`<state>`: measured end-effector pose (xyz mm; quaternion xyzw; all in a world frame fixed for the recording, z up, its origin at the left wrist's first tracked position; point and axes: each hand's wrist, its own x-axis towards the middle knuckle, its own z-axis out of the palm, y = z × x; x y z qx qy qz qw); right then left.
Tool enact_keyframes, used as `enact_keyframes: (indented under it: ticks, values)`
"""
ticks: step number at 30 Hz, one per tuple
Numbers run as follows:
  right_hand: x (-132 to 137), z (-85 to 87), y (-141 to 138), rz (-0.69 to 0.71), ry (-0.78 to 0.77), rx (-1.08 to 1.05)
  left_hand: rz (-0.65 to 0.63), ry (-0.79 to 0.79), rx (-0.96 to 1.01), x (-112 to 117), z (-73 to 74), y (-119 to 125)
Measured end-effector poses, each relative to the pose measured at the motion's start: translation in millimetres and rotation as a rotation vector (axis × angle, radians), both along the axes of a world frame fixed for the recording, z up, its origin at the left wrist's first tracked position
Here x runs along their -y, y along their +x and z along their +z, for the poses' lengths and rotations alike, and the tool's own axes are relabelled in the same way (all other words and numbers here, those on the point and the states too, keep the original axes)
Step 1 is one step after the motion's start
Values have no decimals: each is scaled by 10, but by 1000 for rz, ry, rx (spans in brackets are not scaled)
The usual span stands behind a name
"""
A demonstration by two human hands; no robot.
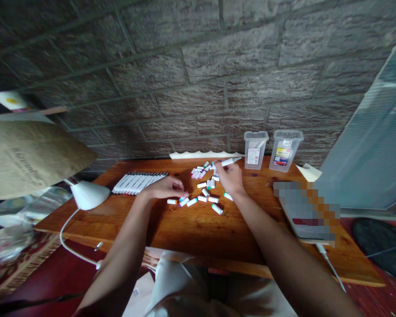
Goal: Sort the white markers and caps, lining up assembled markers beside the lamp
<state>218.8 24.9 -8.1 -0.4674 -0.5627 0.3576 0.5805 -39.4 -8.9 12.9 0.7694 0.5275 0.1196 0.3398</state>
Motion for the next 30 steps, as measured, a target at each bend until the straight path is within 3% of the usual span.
enact_keyframes:
  ticks: [7, 14, 19, 24, 30]
  values:
    - [24, 10, -3, 32, -8, -26, 8, -67, 61, 20, -63, 113]
    - [57, 46, -23, 62, 62, -48, 7, 294, 313, -42, -181, 278]
    - [145, 146, -44, 103, 120, -123, 46, 415, 514, -61, -183, 391]
    - [213, 177, -94, 167, 155, -153, 88, 382, 692, -43, -165, 490]
    - [264, 173, -133, 243, 227, -29, 97, 353, 701, -50, -207, 547]
